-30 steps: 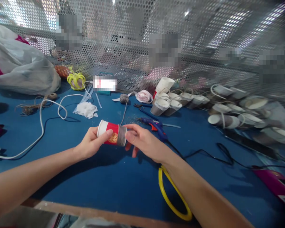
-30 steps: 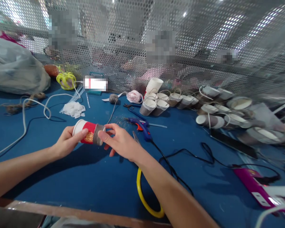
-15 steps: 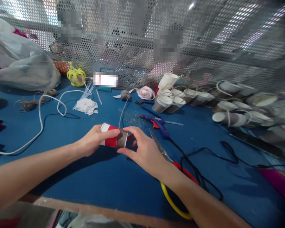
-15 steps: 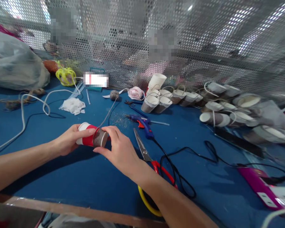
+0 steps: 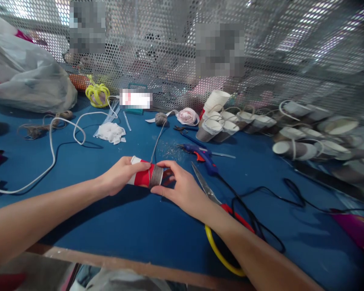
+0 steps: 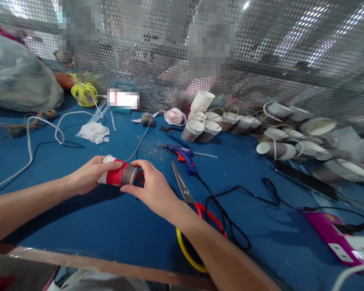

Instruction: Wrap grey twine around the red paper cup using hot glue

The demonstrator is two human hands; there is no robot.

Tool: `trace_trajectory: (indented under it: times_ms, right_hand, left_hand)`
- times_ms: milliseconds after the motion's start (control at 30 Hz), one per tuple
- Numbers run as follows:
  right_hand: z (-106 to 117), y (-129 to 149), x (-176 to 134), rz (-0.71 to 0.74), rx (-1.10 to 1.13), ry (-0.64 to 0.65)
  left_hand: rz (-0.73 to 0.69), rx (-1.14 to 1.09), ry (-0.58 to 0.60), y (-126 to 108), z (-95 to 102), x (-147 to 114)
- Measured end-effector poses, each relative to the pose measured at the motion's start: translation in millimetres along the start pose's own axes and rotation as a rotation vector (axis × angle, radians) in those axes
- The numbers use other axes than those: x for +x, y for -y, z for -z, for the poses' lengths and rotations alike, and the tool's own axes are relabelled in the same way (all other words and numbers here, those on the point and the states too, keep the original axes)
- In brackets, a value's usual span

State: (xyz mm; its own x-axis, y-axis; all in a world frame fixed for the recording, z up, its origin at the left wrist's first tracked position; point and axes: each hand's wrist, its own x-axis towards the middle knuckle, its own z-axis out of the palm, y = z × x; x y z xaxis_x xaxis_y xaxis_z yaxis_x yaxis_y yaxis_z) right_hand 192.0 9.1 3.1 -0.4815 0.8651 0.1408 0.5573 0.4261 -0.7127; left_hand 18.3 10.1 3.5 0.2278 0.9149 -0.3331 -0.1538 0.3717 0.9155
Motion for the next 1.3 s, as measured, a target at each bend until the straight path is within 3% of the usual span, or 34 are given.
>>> trace_trajectory:
  times_ms: [100, 200, 333, 400, 467, 567, 733, 933, 1033, 1200, 1300]
  right_hand:
    - [0.5, 0.1, 0.9, -0.024, 0.037, 0.022]
    - [18.4, 3.4, 3.1, -0.118, -0.012, -0.039]
    - [66.4, -5.8, 10.7, -0.308, -0.136, -0.331]
    - [87.8, -20.3, 15.2, -0.406, -0.361, -0.459]
    - [99.4, -38.8, 19.0, -0.505, -0.547, -0.375]
    - [97.7, -64.7, 23.3, -0.543, -0.527, -0.234]
    - [82.9, -79.7, 28.4, -0.583, -0.42, -0.245]
    - [88.9, -45.4, 19.1, -0.507, -0.105, -0.353]
    - [87.4, -20.5, 5.2, -0.459, 0.286, -0.245]
    - [70.6, 5.8, -15.3, -0.352, 0.257, -0.068]
    - [62.3, 14.9, -20.0, -0.38, 0.177, 0.022]
  left_hand:
    - [-0.012, 0.037, 0.005, -1.1, 0.5, 0.6]
    - [-0.029, 0.087, -0.012, -1.5, 0.9, 0.3]
    - [-0.053, 0.184, -0.038, -1.0, 3.3, 0.2]
    - [-0.063, 0.237, -0.031, -0.8, 5.1, 0.8]
    - [-0.076, 0.288, -0.028, -0.9, 6.4, 1.5]
    - [-0.095, 0.343, -0.017, -2.7, 6.2, 3.1]
    - [-0.113, 0.435, -0.023, -8.7, 2.7, 8.3]
    - [-0.068, 0.447, -0.002, -13.5, 5.1, 17.2]
    - [-0.03, 0.434, -0.012, -16.3, 5.7, 21.0]
    - [0.017, 0.392, 0.005, -20.0, 6.7, 27.0]
    - [0.026, 0.379, 0.014, -19.9, 7.8, 28.9]
